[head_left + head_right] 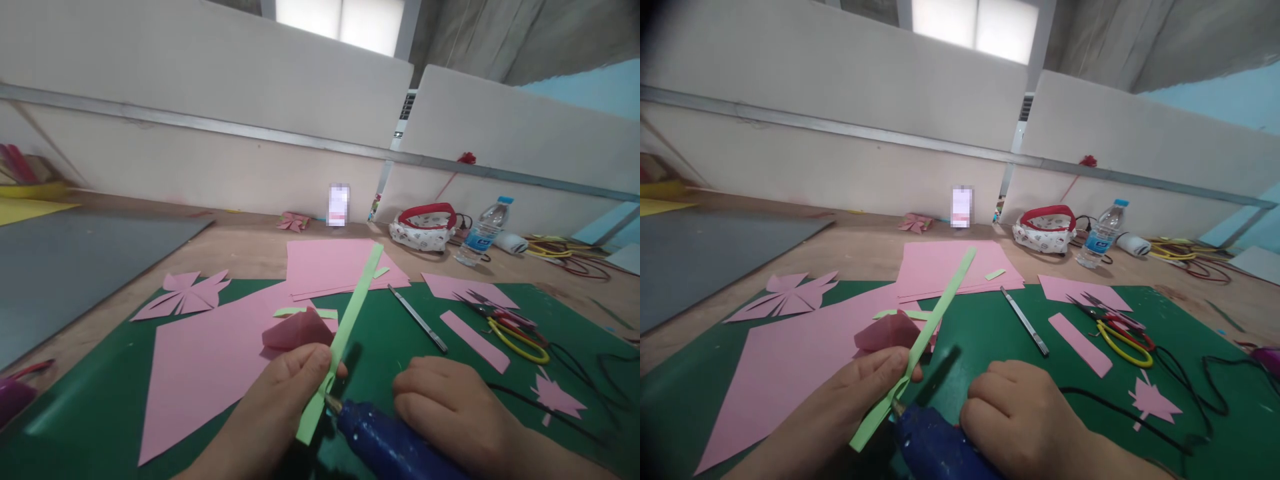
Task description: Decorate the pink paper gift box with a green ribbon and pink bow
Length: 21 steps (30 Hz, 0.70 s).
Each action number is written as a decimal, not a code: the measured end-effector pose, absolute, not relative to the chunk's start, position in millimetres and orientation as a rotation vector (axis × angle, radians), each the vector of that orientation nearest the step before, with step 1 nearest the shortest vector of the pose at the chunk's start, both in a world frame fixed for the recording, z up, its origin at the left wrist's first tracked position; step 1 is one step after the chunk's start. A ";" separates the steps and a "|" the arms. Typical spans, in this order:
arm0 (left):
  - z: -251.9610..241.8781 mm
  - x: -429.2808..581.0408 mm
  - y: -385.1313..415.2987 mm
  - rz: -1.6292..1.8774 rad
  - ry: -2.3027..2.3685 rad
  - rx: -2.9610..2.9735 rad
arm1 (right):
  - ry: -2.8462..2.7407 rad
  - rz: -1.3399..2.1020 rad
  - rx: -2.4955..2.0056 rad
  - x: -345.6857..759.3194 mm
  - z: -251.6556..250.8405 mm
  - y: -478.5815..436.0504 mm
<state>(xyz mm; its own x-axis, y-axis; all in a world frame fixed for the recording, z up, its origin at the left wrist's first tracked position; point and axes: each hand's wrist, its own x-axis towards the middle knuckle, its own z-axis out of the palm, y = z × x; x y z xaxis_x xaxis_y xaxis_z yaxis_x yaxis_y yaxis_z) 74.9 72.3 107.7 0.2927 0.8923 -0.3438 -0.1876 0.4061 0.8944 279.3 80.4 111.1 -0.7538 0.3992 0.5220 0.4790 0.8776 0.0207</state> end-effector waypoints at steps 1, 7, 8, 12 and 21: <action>107.9 72.8 72.7 0.877 1.029 0.901 | -2.524 -0.214 -0.639 278.9 112.1 80.0; 105.8 68.4 74.1 0.891 1.158 0.979 | -2.572 -0.240 -0.630 278.0 118.2 79.1; 105.7 68.7 74.5 0.898 1.164 0.986 | -2.574 -0.248 -0.625 278.0 119.0 79.0; 105.9 68.4 77.4 0.891 1.132 1.055 | -2.572 -0.269 -0.602 277.2 121.8 77.4; 100.4 66.2 80.3 0.844 1.084 0.950 | -2.568 0.149 -0.542 282.5 119.7 78.6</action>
<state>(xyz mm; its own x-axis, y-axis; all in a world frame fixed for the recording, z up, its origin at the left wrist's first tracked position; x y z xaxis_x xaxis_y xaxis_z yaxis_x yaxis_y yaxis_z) 66.2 80.3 100.4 0.2559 0.9086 -0.3301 -0.0972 0.3640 0.9263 282.5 78.6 119.7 -0.7918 0.4044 0.4578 0.3489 0.9146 -0.2045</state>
